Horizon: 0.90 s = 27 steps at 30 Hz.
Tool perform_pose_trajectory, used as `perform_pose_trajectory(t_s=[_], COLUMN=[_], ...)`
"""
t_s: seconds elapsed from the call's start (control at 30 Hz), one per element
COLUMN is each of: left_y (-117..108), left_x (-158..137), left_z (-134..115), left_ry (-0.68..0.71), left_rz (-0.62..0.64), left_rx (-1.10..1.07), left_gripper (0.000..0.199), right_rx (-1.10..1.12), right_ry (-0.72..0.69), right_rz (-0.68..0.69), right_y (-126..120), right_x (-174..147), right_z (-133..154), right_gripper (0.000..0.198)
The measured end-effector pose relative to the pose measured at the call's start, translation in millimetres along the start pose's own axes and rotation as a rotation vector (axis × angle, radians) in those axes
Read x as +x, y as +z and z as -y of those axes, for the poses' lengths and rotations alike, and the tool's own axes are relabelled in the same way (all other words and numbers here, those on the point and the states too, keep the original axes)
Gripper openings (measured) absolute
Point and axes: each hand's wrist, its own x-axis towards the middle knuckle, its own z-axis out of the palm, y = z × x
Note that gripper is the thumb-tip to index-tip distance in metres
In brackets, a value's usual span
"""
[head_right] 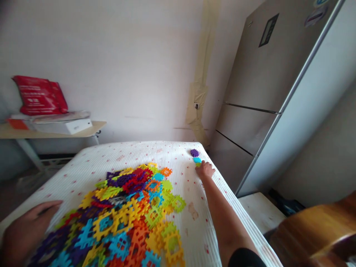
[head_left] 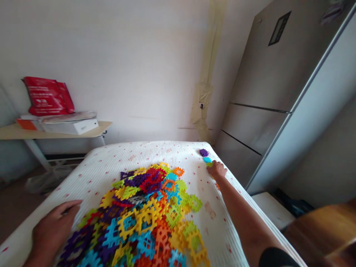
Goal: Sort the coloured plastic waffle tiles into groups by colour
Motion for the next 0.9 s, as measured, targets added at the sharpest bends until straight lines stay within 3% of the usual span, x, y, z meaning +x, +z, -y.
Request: perform_pose_trajectory(t_s=[0.13,0.37,0.53,0.6,0.7,0.8,0.9], left_y=[-7,-3,-6,-7,-9,-10,-9], left_x=[-13,-14,-19,-22,-28,-33,-36], left_z=[-13,-4,-9,-13,-24,-41,-59], left_ry=[0.025,0.117,0.152,0.168,0.231,0.343,0.457], left_rz=[-0.016,-0.011,-0.026,-0.041,-0.044,0.008,0.088], left_rx=[-0.099,-0.159,-0.217,-0.240,-0.277,-0.305,-0.305], left_gripper=[0.012,0.028,0.030,0.031,0.034,0.036,0.039], right_rx=[-0.016,-0.049,-0.033,-0.014,0.052,0.126,0.177], right_ry=[-0.024,-0.051,-0.089,-0.197,-0.526,-0.811,-0.898], right_rz=[0.016,-0.022,-0.093,-0.230,-0.392,-0.362,-0.238], right_y=[2,11,0,-3,-1,8,18], right_x=[-1,4,-6,-16,-34,-55,-73], right_z=[0,-3,-4,-3,-1,2,6], right_gripper=[0.041,0.043,0.047,0.045,0.038,0.033,0.033])
